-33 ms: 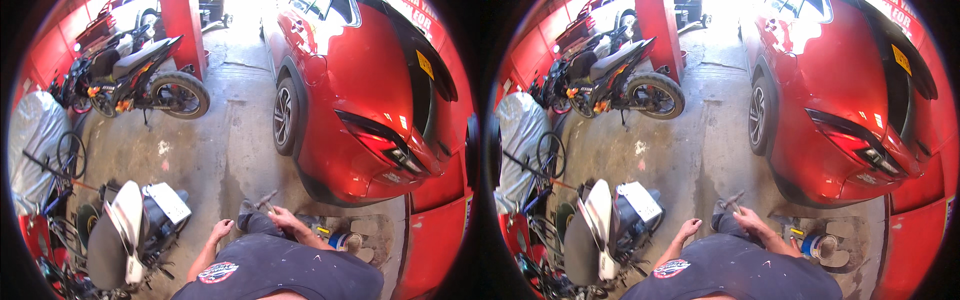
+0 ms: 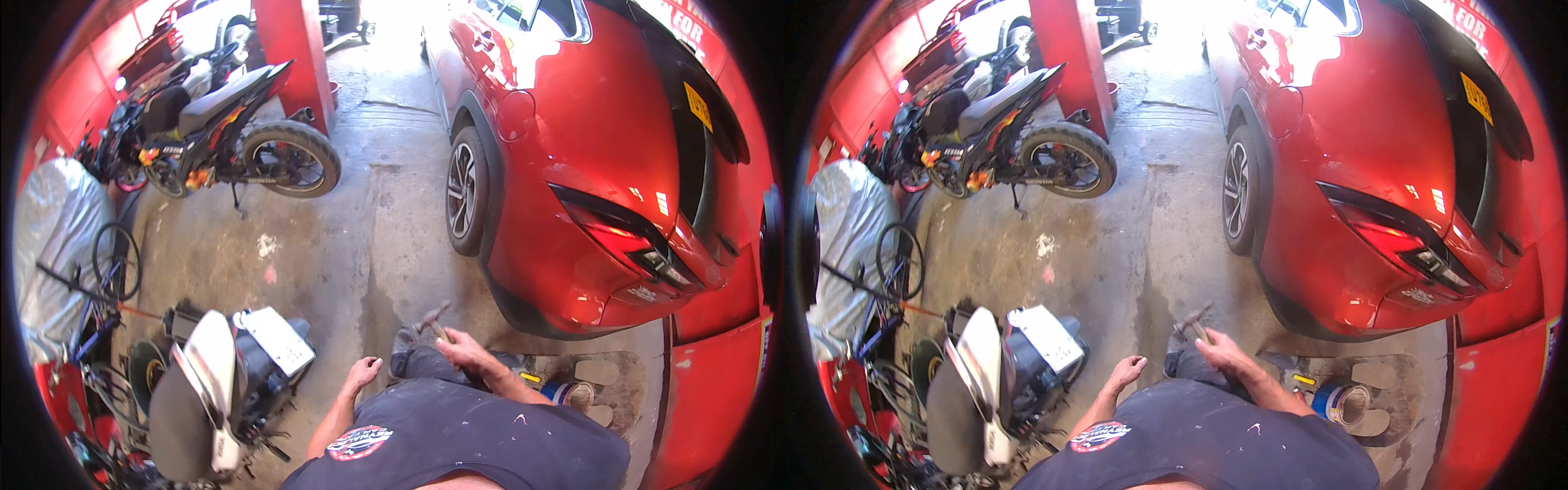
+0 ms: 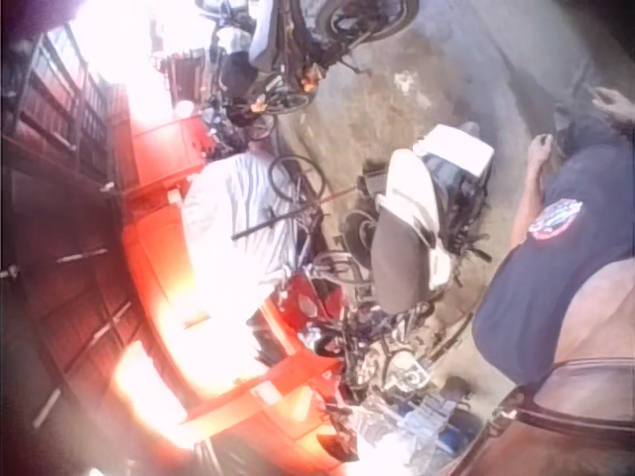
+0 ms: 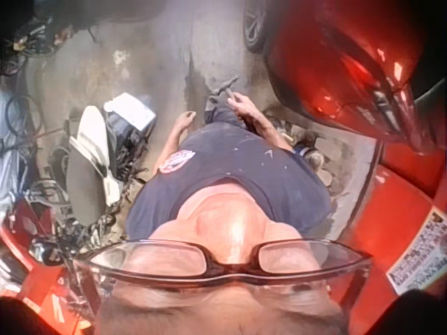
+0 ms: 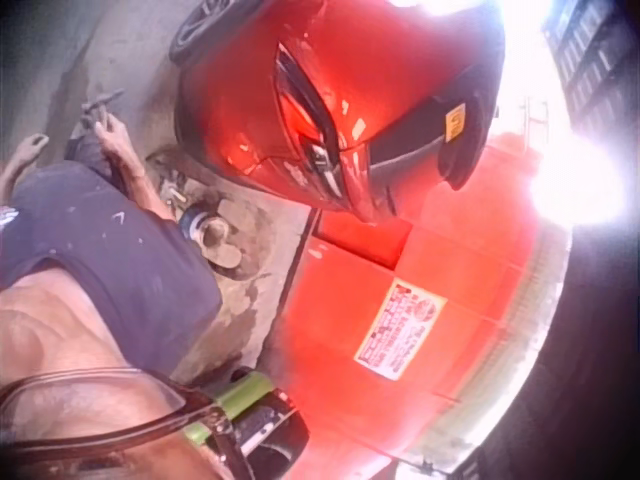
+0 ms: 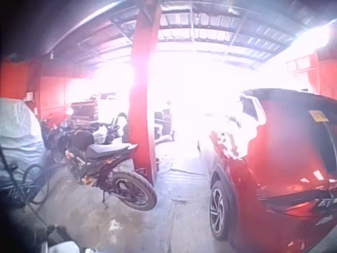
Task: The person uses a hammer to repeatedly tap the rear quarter panel of a red car, focusing on the area above the wheel arch. They frequently pause to feel the surface with their hand, checking for changes in the panel's shape. The task involves manual dent removal or bodywork preparation.
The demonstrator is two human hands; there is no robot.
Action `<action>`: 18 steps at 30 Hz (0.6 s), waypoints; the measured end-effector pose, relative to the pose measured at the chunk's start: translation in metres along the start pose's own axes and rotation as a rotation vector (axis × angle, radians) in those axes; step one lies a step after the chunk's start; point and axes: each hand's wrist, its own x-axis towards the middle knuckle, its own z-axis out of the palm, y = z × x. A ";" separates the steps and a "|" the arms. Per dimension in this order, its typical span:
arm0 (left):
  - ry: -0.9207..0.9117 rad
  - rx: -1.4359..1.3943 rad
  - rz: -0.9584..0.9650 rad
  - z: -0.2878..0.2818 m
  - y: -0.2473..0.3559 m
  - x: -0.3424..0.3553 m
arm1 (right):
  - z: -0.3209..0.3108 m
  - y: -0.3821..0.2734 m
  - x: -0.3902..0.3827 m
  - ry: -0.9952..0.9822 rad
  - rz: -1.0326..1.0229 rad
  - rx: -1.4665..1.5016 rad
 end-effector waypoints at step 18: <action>0.121 0.637 1.048 -0.200 0.520 0.532 | -0.111 -0.228 0.340 0.500 -0.018 0.638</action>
